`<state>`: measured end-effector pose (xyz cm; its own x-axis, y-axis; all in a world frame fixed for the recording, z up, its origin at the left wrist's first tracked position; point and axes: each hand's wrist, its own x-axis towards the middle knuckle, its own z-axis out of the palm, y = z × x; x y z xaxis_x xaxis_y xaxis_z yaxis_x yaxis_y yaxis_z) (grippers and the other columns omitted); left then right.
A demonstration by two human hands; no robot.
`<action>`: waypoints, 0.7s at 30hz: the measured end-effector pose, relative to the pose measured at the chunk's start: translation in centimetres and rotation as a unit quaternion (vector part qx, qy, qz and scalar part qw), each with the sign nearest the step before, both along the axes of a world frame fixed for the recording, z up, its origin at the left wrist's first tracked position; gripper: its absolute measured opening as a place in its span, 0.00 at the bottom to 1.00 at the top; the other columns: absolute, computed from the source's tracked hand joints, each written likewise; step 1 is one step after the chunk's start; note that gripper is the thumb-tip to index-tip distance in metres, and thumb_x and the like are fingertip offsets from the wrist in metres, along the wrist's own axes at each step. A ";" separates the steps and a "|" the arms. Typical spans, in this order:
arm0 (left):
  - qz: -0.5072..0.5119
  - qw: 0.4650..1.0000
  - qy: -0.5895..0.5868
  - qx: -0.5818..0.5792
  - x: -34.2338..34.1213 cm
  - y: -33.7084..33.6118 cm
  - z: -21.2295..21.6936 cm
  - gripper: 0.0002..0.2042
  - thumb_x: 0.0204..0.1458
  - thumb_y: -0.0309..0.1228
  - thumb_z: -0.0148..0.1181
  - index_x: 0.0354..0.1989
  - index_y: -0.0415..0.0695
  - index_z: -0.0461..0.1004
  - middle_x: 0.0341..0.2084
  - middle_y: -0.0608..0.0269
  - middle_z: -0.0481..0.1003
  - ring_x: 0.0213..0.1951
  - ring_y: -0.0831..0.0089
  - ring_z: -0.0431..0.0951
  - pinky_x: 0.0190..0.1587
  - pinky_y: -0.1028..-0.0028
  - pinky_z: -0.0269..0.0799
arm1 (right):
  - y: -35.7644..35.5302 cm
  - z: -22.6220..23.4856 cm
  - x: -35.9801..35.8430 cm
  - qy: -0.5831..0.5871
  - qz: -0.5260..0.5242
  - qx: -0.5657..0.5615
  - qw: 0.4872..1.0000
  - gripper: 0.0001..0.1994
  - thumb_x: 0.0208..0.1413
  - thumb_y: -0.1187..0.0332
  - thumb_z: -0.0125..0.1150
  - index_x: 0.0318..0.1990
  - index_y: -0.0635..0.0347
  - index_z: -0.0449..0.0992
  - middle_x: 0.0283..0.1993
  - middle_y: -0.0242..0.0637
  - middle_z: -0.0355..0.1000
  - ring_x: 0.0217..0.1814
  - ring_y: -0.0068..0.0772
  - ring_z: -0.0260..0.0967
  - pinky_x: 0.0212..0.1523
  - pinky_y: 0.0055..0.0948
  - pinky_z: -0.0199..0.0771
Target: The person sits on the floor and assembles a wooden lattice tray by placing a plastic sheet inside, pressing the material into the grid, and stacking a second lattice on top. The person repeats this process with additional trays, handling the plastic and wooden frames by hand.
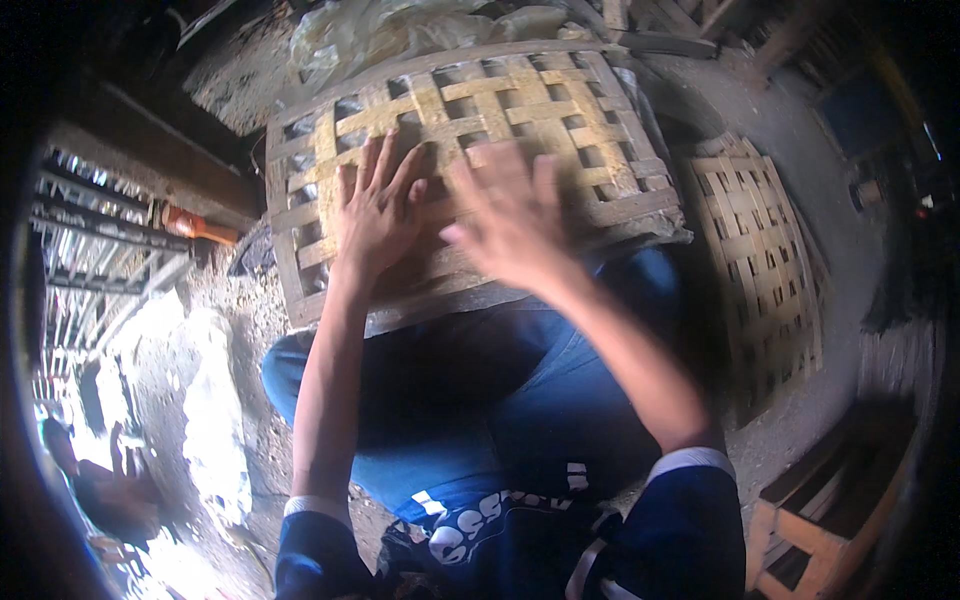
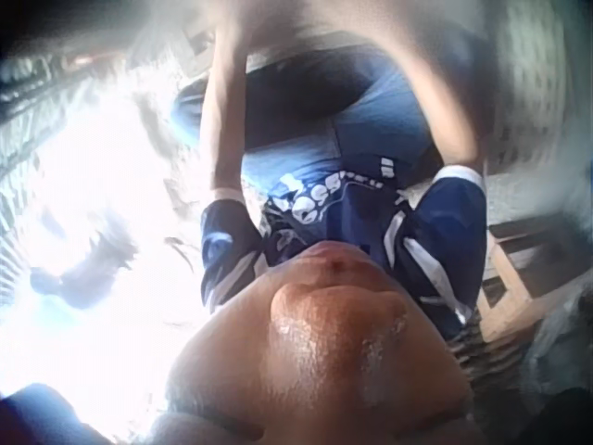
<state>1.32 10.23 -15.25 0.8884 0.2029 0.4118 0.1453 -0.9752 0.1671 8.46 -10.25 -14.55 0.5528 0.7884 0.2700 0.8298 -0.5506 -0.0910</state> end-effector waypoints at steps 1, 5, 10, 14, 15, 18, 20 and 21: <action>-0.002 1.000 -0.002 0.004 0.0 -0.3 0.1 0.24 0.66 0.46 0.45 0.69 0.58 0.67 0.75 0.58 0.55 0.76 0.50 0.50 0.72 0.35 0.40 | -2.6 -0.1 2.0 -0.002 -0.065 -0.034 0.997 0.40 0.68 0.38 0.41 0.78 0.52 0.47 0.82 0.53 0.34 0.85 0.51 0.22 0.76 0.66 0.14; -0.007 1.000 -0.015 -0.009 0.0 -0.5 0.1 0.24 0.66 0.47 0.44 0.70 0.58 0.66 0.75 0.59 0.54 0.76 0.51 0.48 0.72 0.34 0.39 | -16.2 1.0 11.4 0.036 -0.310 -0.145 0.939 0.42 0.69 0.35 0.29 0.79 0.52 0.33 0.82 0.51 0.20 0.84 0.51 0.11 0.73 0.69 0.08; -0.002 1.000 -0.001 -0.006 0.5 -1.1 0.2 0.25 0.66 0.47 0.44 0.70 0.57 0.65 0.75 0.59 0.53 0.76 0.52 0.47 0.72 0.34 0.39 | -16.3 5.6 11.8 -0.051 -0.307 -0.024 0.950 0.42 0.68 0.35 0.37 0.78 0.54 0.41 0.81 0.61 0.30 0.84 0.62 0.23 0.71 0.78 0.19; 0.003 1.000 -0.006 -0.014 0.1 -0.2 -0.1 0.25 0.65 0.47 0.46 0.69 0.57 0.66 0.76 0.59 0.52 0.76 0.50 0.49 0.72 0.34 0.39 | -0.6 6.5 2.6 0.091 -0.038 0.073 0.992 0.38 0.66 0.48 0.56 0.76 0.55 0.51 0.81 0.58 0.33 0.84 0.57 0.31 0.77 0.66 0.27; -0.003 1.000 -0.001 -0.018 0.3 0.0 -0.5 0.26 0.64 0.47 0.48 0.70 0.57 0.66 0.76 0.59 0.51 0.76 0.50 0.49 0.72 0.35 0.39 | 1.5 4.7 0.4 0.085 0.064 0.097 0.990 0.38 0.65 0.45 0.55 0.75 0.55 0.54 0.81 0.59 0.34 0.84 0.57 0.31 0.76 0.67 0.28; -0.008 1.000 -0.001 0.006 0.0 0.4 -0.6 0.30 0.61 0.51 0.49 0.72 0.58 0.63 0.76 0.58 0.50 0.76 0.51 0.49 0.73 0.36 0.37 | 4.5 1.5 -2.9 0.085 0.152 0.059 0.983 0.38 0.65 0.42 0.52 0.77 0.48 0.52 0.82 0.49 0.36 0.85 0.53 0.30 0.77 0.66 0.21; -0.009 1.000 0.012 -0.011 -0.3 0.3 0.1 0.30 0.63 0.50 0.47 0.72 0.56 0.62 0.76 0.57 0.50 0.76 0.51 0.48 0.72 0.34 0.37 | 2.6 2.3 -1.0 0.059 0.051 -0.055 0.995 0.38 0.67 0.42 0.48 0.78 0.48 0.48 0.83 0.47 0.32 0.85 0.50 0.26 0.77 0.63 0.18; -0.004 1.000 0.014 -0.009 -0.3 0.0 0.5 0.29 0.64 0.50 0.46 0.73 0.56 0.61 0.76 0.57 0.50 0.76 0.51 0.47 0.72 0.34 0.37 | 0.5 2.1 1.1 0.071 -0.020 -0.060 0.995 0.38 0.67 0.41 0.46 0.78 0.48 0.48 0.83 0.46 0.32 0.85 0.49 0.26 0.77 0.64 0.18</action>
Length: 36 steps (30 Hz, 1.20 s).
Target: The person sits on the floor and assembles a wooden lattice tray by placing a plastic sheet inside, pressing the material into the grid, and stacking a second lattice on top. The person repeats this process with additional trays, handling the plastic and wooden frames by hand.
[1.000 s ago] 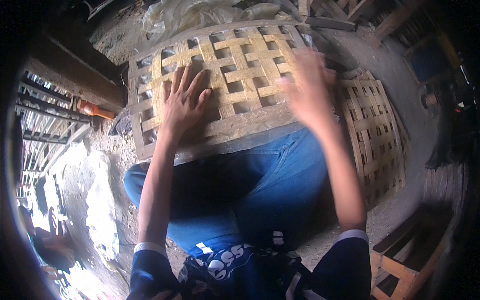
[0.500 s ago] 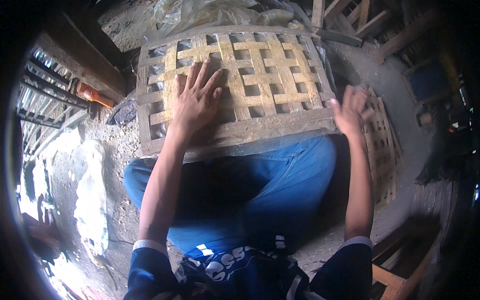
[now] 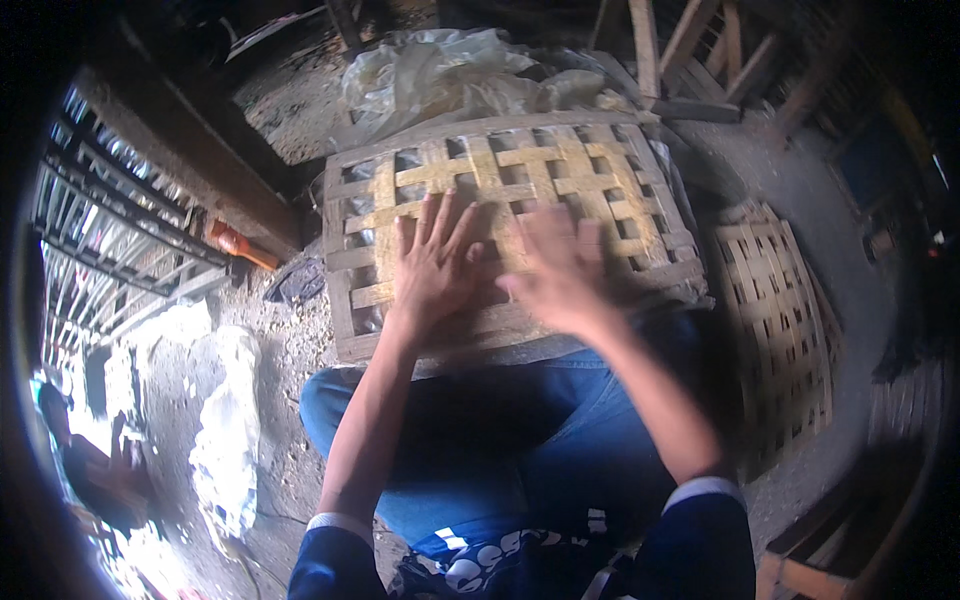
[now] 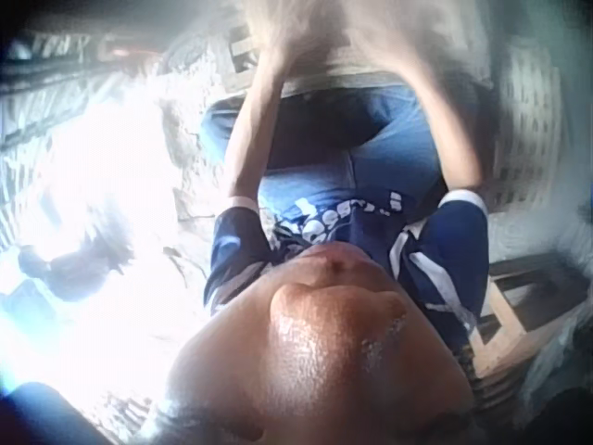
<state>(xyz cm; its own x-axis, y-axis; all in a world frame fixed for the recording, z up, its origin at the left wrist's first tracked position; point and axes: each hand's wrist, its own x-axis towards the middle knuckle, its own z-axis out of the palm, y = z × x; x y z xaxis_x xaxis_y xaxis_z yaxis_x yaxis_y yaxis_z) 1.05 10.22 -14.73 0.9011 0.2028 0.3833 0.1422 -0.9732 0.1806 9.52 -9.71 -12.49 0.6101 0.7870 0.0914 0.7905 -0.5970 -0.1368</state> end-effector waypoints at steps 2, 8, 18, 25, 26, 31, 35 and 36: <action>0.002 1.000 0.018 0.013 0.1 -0.9 0.6 0.27 0.67 0.47 0.45 0.74 0.56 0.59 0.76 0.56 0.51 0.76 0.50 0.46 0.72 0.34 0.41 | -7.0 -1.8 6.1 -0.009 -0.141 -0.052 0.989 0.37 0.69 0.41 0.40 0.79 0.47 0.44 0.83 0.47 0.29 0.85 0.48 0.23 0.77 0.63 0.16; 0.002 1.000 -0.006 0.006 0.6 -1.0 -0.6 0.29 0.67 0.53 0.37 0.74 0.58 0.58 0.76 0.58 0.50 0.77 0.53 0.44 0.72 0.35 0.37 | -27.1 -2.1 16.1 -0.031 -0.422 -0.110 0.899 0.43 0.66 0.34 0.38 0.79 0.48 0.39 0.82 0.55 0.24 0.84 0.59 0.19 0.74 0.73 0.25; 0.018 0.999 0.015 0.026 -0.4 -0.5 0.4 0.30 0.66 0.55 0.42 0.74 0.58 0.58 0.75 0.56 0.52 0.77 0.51 0.46 0.72 0.36 0.40 | -4.9 4.4 3.6 0.147 0.015 0.070 0.987 0.36 0.68 0.47 0.51 0.77 0.53 0.50 0.82 0.55 0.34 0.84 0.54 0.33 0.79 0.47 0.42; -0.008 0.999 0.020 0.026 -0.5 0.3 -0.4 0.29 0.64 0.50 0.47 0.73 0.56 0.61 0.76 0.56 0.50 0.77 0.50 0.45 0.73 0.36 0.37 | 1.8 0.0 2.4 -0.012 0.161 0.019 0.987 0.37 0.67 0.40 0.45 0.76 0.51 0.53 0.82 0.44 0.39 0.84 0.47 0.34 0.78 0.60 0.34; -0.003 1.000 0.018 0.018 -0.7 0.2 0.2 0.29 0.64 0.50 0.48 0.73 0.56 0.61 0.76 0.56 0.50 0.77 0.50 0.45 0.73 0.36 0.37 | 0.3 1.3 4.6 -0.067 0.090 -0.079 0.991 0.36 0.68 0.39 0.42 0.77 0.46 0.53 0.83 0.41 0.38 0.85 0.43 0.28 0.79 0.57 0.31; -0.003 1.000 0.003 -0.004 0.1 -0.9 0.3 0.28 0.64 0.50 0.48 0.72 0.56 0.63 0.76 0.56 0.51 0.77 0.50 0.46 0.73 0.36 0.36 | -16.9 0.1 17.9 0.131 -0.307 -0.021 0.942 0.44 0.66 0.32 0.37 0.79 0.52 0.42 0.81 0.59 0.27 0.83 0.59 0.33 0.79 0.43 0.41; 0.002 1.000 0.022 -0.018 0.1 -0.8 0.7 0.29 0.63 0.50 0.50 0.72 0.56 0.63 0.76 0.57 0.50 0.77 0.51 0.44 0.73 0.35 0.35 | -23.6 -1.6 21.5 0.073 -0.337 0.067 0.936 0.36 0.65 0.44 0.54 0.73 0.56 0.59 0.69 0.59 0.64 0.72 0.59 0.61 0.70 0.47 0.61; 0.001 1.000 0.018 -0.014 -0.1 -0.6 0.6 0.29 0.63 0.50 0.50 0.71 0.56 0.63 0.76 0.57 0.50 0.77 0.51 0.45 0.73 0.35 0.35 | -22.9 -1.7 21.1 0.082 -0.325 0.091 0.938 0.34 0.65 0.46 0.55 0.72 0.56 0.61 0.67 0.58 0.67 0.71 0.58 0.63 0.69 0.47 0.62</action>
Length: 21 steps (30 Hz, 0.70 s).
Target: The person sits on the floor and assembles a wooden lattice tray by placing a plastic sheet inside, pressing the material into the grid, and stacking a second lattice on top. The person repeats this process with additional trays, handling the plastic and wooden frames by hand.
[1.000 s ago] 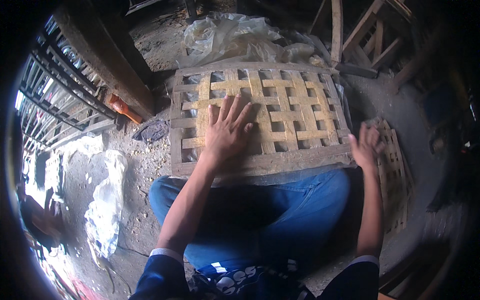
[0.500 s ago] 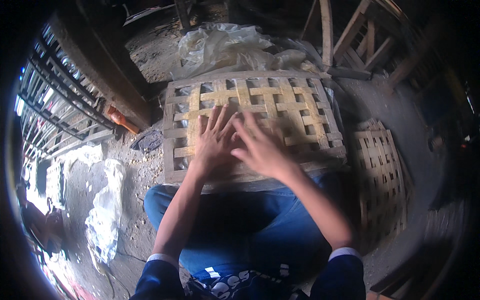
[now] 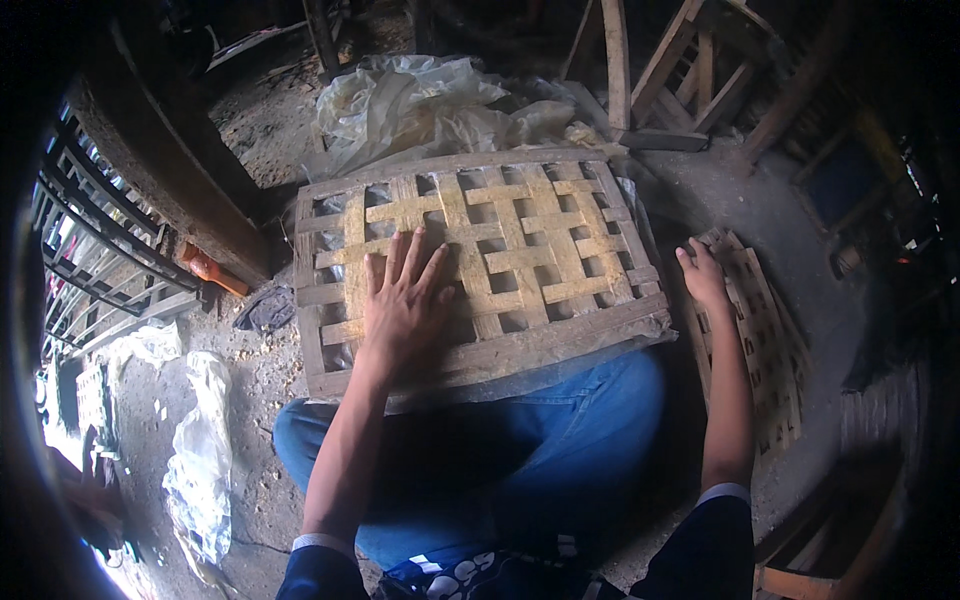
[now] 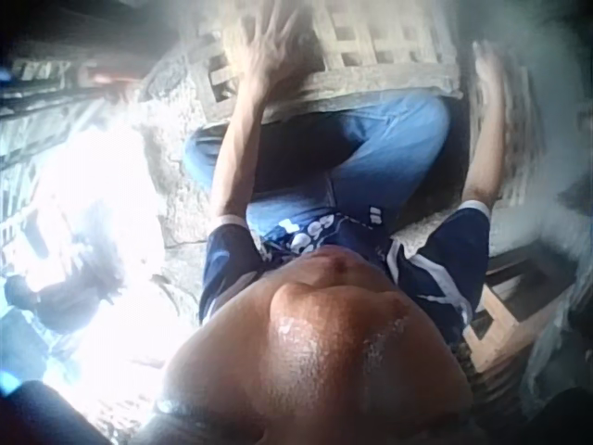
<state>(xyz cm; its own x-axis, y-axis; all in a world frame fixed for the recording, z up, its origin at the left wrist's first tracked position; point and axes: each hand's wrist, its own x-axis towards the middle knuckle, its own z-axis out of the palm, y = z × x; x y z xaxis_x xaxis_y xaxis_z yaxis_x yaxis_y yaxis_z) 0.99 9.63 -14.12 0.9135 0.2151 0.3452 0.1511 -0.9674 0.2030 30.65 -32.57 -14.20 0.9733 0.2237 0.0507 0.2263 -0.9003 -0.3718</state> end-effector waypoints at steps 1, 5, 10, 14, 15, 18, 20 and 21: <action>-0.001 1.000 -0.005 0.004 0.0 0.1 -0.2 0.29 0.63 0.49 0.50 0.71 0.56 0.63 0.76 0.57 0.50 0.77 0.50 0.45 0.72 0.35 0.36 | 0.8 0.0 -0.2 -0.001 0.010 0.026 1.000 0.32 0.65 0.48 0.57 0.70 0.57 0.64 0.65 0.56 0.70 0.70 0.57 0.65 0.67 0.47 0.64; -0.009 1.000 0.021 0.009 0.2 -0.5 1.1 0.28 0.65 0.48 0.50 0.72 0.56 0.61 0.76 0.56 0.49 0.77 0.50 0.44 0.72 0.35 0.39 | 6.9 0.0 -0.9 -0.122 0.136 0.054 0.982 0.26 0.66 0.57 0.57 0.67 0.58 0.67 0.69 0.55 0.65 0.69 0.57 0.65 0.67 0.45 0.65; -0.004 1.000 0.021 0.001 -0.5 0.0 0.8 0.31 0.61 0.49 0.52 0.73 0.54 0.60 0.76 0.56 0.51 0.77 0.51 0.45 0.72 0.35 0.38 | 23.7 4.0 -13.6 -0.063 0.446 0.107 0.886 0.30 0.57 0.70 0.68 0.68 0.57 0.68 0.80 0.48 0.48 0.79 0.51 0.50 0.76 0.46 0.52; -0.010 0.998 0.059 0.020 -0.5 0.1 0.5 0.35 0.62 0.52 0.49 0.76 0.54 0.54 0.77 0.59 0.47 0.78 0.53 0.43 0.73 0.36 0.37 | 27.7 4.0 -18.6 -0.105 0.532 -0.023 0.840 0.37 0.66 0.41 0.48 0.76 0.48 0.54 0.82 0.42 0.41 0.84 0.46 0.35 0.79 0.57 0.34; 0.000 0.998 0.046 0.039 -0.4 0.4 -0.4 0.33 0.63 0.52 0.48 0.76 0.56 0.55 0.77 0.60 0.48 0.78 0.54 0.43 0.73 0.36 0.37 | 27.7 3.0 -17.6 -0.126 0.516 -0.071 0.844 0.38 0.66 0.37 0.43 0.77 0.48 0.53 0.83 0.41 0.39 0.85 0.44 0.31 0.80 0.54 0.27; -0.003 1.000 0.005 -0.010 -0.4 -0.3 0.9 0.29 0.63 0.50 0.52 0.72 0.58 0.61 0.76 0.56 0.51 0.77 0.51 0.47 0.73 0.37 0.41 | 23.7 2.2 -13.7 -0.125 0.413 -0.122 0.894 0.38 0.67 0.33 0.34 0.77 0.43 0.52 0.83 0.39 0.36 0.85 0.43 0.30 0.80 0.56 0.19; 0.001 1.000 0.011 -0.012 -0.5 -0.5 0.8 0.29 0.63 0.50 0.52 0.72 0.59 0.61 0.76 0.56 0.51 0.77 0.51 0.46 0.73 0.38 0.41 | 19.8 1.8 -11.0 -0.098 0.343 -0.130 0.925 0.35 0.69 0.37 0.36 0.77 0.43 0.52 0.83 0.40 0.36 0.85 0.45 0.30 0.79 0.56 0.21; 0.002 1.000 0.009 -0.012 -0.2 -0.4 0.8 0.29 0.63 0.50 0.52 0.72 0.59 0.61 0.76 0.57 0.51 0.77 0.51 0.46 0.73 0.38 0.41 | 17.8 1.8 -9.5 -0.096 0.308 -0.137 0.936 0.34 0.70 0.40 0.38 0.77 0.44 0.52 0.83 0.40 0.37 0.85 0.46 0.30 0.79 0.56 0.23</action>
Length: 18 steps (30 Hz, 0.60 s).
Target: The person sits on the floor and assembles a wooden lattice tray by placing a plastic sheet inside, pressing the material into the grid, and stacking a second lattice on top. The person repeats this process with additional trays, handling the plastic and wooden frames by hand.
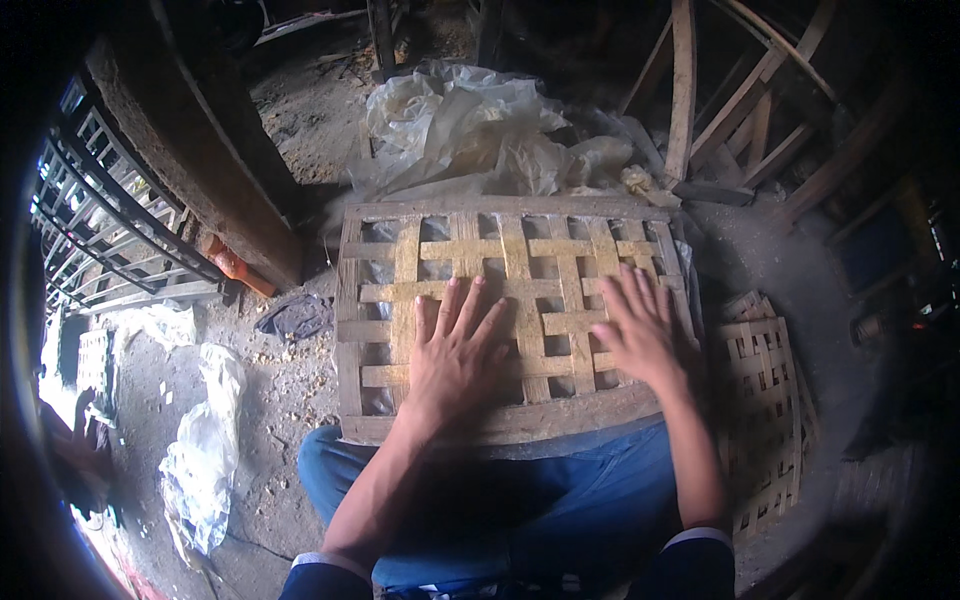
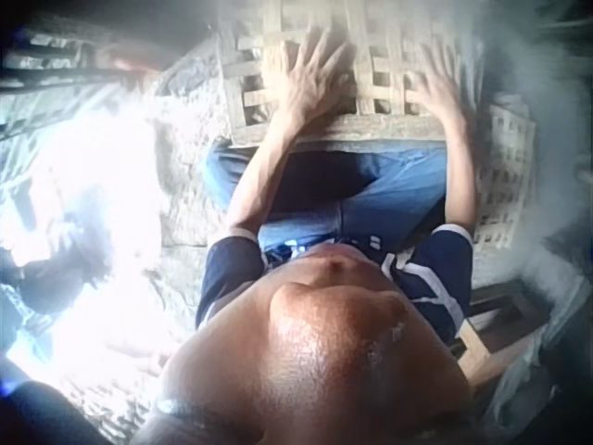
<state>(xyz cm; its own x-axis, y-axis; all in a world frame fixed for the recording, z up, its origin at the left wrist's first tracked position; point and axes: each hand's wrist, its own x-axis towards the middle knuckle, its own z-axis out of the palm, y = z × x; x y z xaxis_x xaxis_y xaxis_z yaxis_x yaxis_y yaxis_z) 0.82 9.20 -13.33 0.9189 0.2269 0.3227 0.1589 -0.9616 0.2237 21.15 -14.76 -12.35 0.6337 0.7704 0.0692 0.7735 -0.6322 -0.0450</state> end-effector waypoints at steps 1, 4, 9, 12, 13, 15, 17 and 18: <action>-0.002 1.000 -0.013 -0.008 0.1 0.1 -0.3 0.29 0.62 0.49 0.53 0.72 0.59 0.61 0.76 0.57 0.51 0.77 0.51 0.46 0.73 0.37 0.40 | -1.8 0.1 1.2 0.006 -0.026 0.013 1.000 0.33 0.70 0.43 0.40 0.77 0.45 0.52 0.83 0.41 0.37 0.85 0.48 0.31 0.79 0.58 0.25; 0.005 1.000 -0.005 -0.011 0.3 0.0 -0.1 0.29 0.62 0.48 0.53 0.72 0.59 0.62 0.76 0.57 0.51 0.77 0.51 0.46 0.72 0.36 0.39 | -4.9 0.1 3.2 0.049 -0.106 0.047 0.992 0.32 0.71 0.49 0.44 0.78 0.49 0.50 0.83 0.44 0.37 0.84 0.51 0.33 0.77 0.63 0.29; -0.002 1.000 -0.003 -0.024 0.4 0.1 0.0 0.29 0.62 0.48 0.54 0.71 0.58 0.62 0.76 0.56 0.51 0.77 0.51 0.45 0.72 0.35 0.38 | -2.8 -0.8 4.2 0.027 -0.145 0.082 0.986 0.33 0.69 0.51 0.48 0.77 0.53 0.50 0.82 0.51 0.37 0.84 0.57 0.32 0.76 0.65 0.27; 0.003 1.000 0.006 -0.028 0.1 0.1 0.1 0.29 0.62 0.48 0.54 0.72 0.58 0.62 0.76 0.56 0.51 0.77 0.51 0.45 0.73 0.35 0.37 | 2.0 -0.6 3.6 0.003 -0.085 0.076 0.994 0.33 0.69 0.53 0.50 0.77 0.55 0.50 0.81 0.55 0.37 0.83 0.60 0.31 0.76 0.64 0.27; 0.001 0.999 0.009 -0.033 0.1 0.1 0.3 0.29 0.62 0.48 0.54 0.72 0.58 0.61 0.76 0.57 0.51 0.77 0.51 0.45 0.73 0.35 0.37 | 3.4 -0.1 3.4 0.008 -0.044 0.079 0.996 0.33 0.69 0.55 0.49 0.77 0.55 0.50 0.82 0.54 0.37 0.83 0.59 0.32 0.77 0.63 0.27; 0.004 0.999 0.022 -0.034 0.0 0.0 0.9 0.30 0.62 0.49 0.54 0.72 0.58 0.62 0.76 0.57 0.50 0.77 0.51 0.45 0.73 0.35 0.37 | 6.2 0.0 4.2 0.013 0.006 0.100 0.995 0.32 0.70 0.56 0.49 0.77 0.54 0.50 0.82 0.52 0.37 0.83 0.57 0.35 0.77 0.61 0.29; 0.008 0.999 0.027 -0.023 0.0 0.1 0.6 0.29 0.62 0.49 0.54 0.71 0.58 0.62 0.76 0.57 0.49 0.77 0.51 0.45 0.73 0.35 0.38 | 8.8 -0.3 6.0 0.010 0.017 0.135 0.991 0.32 0.69 0.56 0.50 0.76 0.54 0.50 0.82 0.52 0.36 0.82 0.55 0.39 0.77 0.61 0.31; 0.010 0.999 0.032 -0.027 0.0 0.2 0.6 0.29 0.62 0.49 0.54 0.71 0.58 0.62 0.76 0.57 0.49 0.77 0.51 0.45 0.72 0.35 0.38 | 10.1 0.1 7.3 0.017 -0.010 0.150 0.988 0.31 0.68 0.56 0.51 0.75 0.54 0.54 0.81 0.53 0.38 0.81 0.57 0.42 0.77 0.61 0.35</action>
<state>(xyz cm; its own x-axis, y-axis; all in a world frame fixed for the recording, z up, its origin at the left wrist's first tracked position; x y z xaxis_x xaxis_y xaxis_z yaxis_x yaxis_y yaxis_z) 0.81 9.36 -12.74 0.9324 0.2614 0.2496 0.1943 -0.9449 0.2635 28.42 -4.65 -12.27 0.6547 0.7057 0.2708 0.7556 -0.6018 -0.2587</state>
